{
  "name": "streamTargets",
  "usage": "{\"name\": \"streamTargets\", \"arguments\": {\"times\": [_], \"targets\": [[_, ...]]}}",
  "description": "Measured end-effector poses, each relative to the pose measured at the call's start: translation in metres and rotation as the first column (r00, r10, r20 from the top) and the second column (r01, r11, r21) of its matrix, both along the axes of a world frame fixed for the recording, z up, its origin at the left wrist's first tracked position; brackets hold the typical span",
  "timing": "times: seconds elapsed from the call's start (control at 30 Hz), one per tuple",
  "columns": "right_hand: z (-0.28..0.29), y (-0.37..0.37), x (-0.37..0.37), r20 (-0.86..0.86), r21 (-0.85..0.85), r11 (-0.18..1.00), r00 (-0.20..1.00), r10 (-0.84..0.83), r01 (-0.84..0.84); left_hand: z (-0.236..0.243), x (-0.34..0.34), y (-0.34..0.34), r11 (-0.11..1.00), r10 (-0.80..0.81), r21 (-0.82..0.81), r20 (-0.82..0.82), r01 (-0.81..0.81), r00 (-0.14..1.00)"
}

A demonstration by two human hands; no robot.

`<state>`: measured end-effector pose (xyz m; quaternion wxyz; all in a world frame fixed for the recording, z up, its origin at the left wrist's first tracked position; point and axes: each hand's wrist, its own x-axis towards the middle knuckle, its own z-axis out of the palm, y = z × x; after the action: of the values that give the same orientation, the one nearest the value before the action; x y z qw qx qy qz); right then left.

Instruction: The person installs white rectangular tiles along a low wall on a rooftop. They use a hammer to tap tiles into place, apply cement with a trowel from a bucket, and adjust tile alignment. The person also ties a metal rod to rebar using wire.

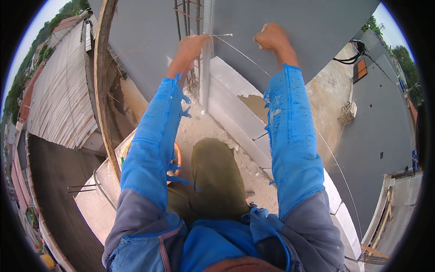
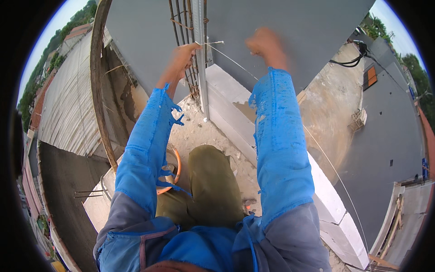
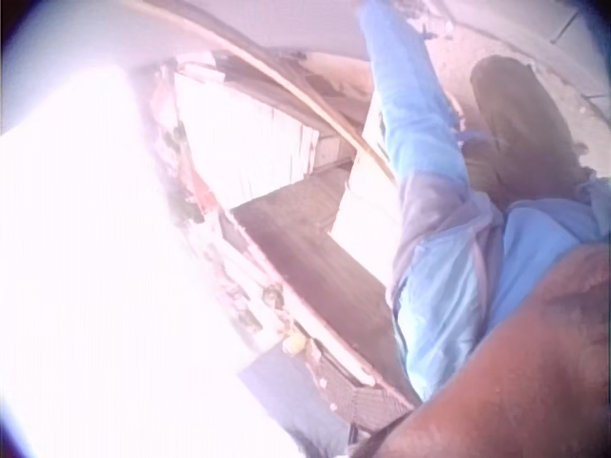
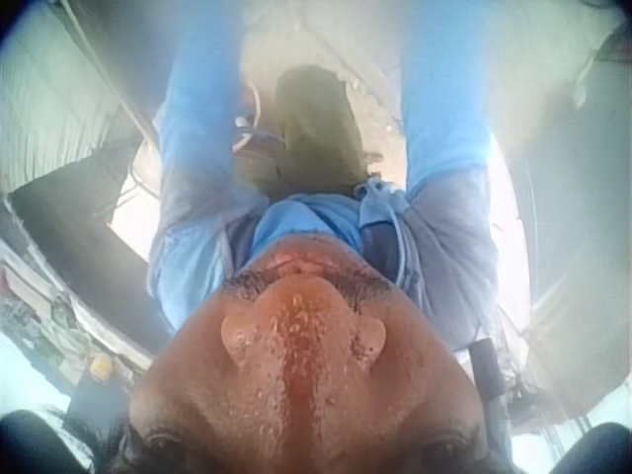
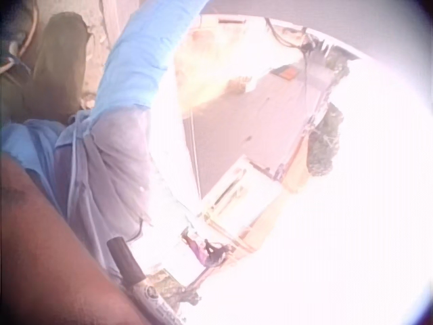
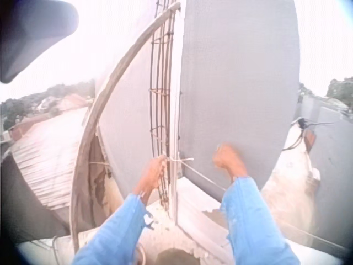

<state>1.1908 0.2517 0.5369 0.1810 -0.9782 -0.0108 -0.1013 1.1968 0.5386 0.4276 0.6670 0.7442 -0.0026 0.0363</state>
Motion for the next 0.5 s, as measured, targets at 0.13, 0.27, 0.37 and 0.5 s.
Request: {"name": "streamTargets", "arguments": {"times": [0.13, 0.27, 0.37, 0.5], "targets": [[-0.008, 0.022, 0.019, -0.129, 0.014, 1.0, 0.992, -0.017, 0.019, 0.004, 0.022, 0.021, 0.978, 0.002, -0.207, -0.031, -0.009, 1.0], [-0.016, 0.032, 0.037, -0.081, -0.027, 0.999, 0.996, 0.034, -0.036, 0.022, 0.038, 0.006, 0.961, -0.272, -0.097, -0.131, 0.261, 0.953], [-0.021, 0.044, 0.041, -0.023, -0.113, 0.994, 1.0, 0.011, -0.014, 0.027, 0.038, -0.005, 0.904, -0.395, -0.223, -0.107, 0.365, 0.912], [-0.016, 0.068, 0.04, 0.017, -0.014, 0.997, 0.997, -0.075, 0.075, 0.022, 0.069, 0.001, 0.811, -0.502, -0.426, -0.157, 0.4, 0.851]]}}
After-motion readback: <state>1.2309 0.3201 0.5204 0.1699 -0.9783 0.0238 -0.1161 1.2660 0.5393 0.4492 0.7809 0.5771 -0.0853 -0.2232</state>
